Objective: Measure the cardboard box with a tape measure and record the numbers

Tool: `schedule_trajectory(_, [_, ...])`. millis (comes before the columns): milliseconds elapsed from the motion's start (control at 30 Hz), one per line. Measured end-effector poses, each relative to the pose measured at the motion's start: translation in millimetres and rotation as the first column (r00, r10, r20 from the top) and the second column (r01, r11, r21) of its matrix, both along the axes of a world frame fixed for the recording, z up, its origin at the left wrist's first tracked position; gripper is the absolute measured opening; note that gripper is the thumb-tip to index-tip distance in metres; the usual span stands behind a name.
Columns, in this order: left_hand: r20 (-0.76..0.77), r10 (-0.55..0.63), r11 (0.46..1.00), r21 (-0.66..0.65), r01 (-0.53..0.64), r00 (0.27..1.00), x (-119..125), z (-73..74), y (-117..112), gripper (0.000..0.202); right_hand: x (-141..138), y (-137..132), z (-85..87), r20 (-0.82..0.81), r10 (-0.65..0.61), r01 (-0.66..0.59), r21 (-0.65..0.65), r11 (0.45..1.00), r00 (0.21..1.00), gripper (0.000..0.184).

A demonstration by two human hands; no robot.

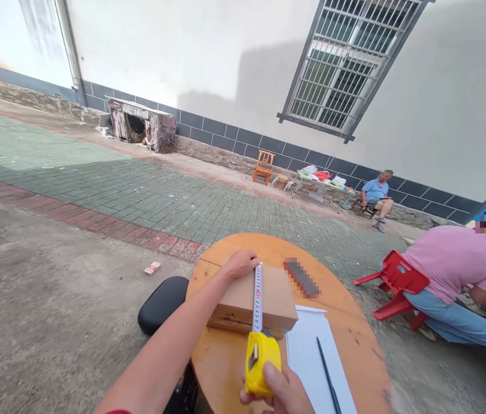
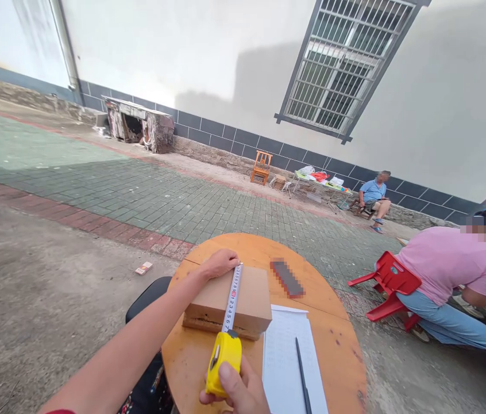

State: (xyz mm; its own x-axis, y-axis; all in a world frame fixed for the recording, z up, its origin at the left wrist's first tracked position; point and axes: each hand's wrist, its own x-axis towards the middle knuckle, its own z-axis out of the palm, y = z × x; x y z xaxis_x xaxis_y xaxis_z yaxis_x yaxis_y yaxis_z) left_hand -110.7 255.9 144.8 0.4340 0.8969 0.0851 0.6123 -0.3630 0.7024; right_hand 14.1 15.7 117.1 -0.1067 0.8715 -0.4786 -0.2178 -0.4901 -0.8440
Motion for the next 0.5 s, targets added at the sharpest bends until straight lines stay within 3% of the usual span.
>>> schedule_trajectory(133, [0.044,0.018,0.997,0.07,-0.021,0.999,0,9.3,-7,0.031,7,-2,-2.0,0.022,0.012,-0.013,0.028,1.0,1.0,0.079])
schedule_trajectory(233, [0.091,0.048,0.989,0.137,-0.06,0.995,-4,24.6,-27,0.032,17,-7,9.7,0.07,0.055,-0.065,0.135,0.989,0.996,0.079])
schedule_trajectory(367, [0.17,0.092,0.966,0.224,-0.13,0.981,-13,40.8,-78,0.03,27,-14,31.2,0.109,0.101,-0.127,0.271,0.954,0.989,0.082])
schedule_trajectory(500, [0.25,0.124,0.948,0.255,-0.189,0.96,-19,33.4,-138,0.03,31,-14,39.8,0.114,0.123,-0.152,0.305,0.94,0.986,0.088])
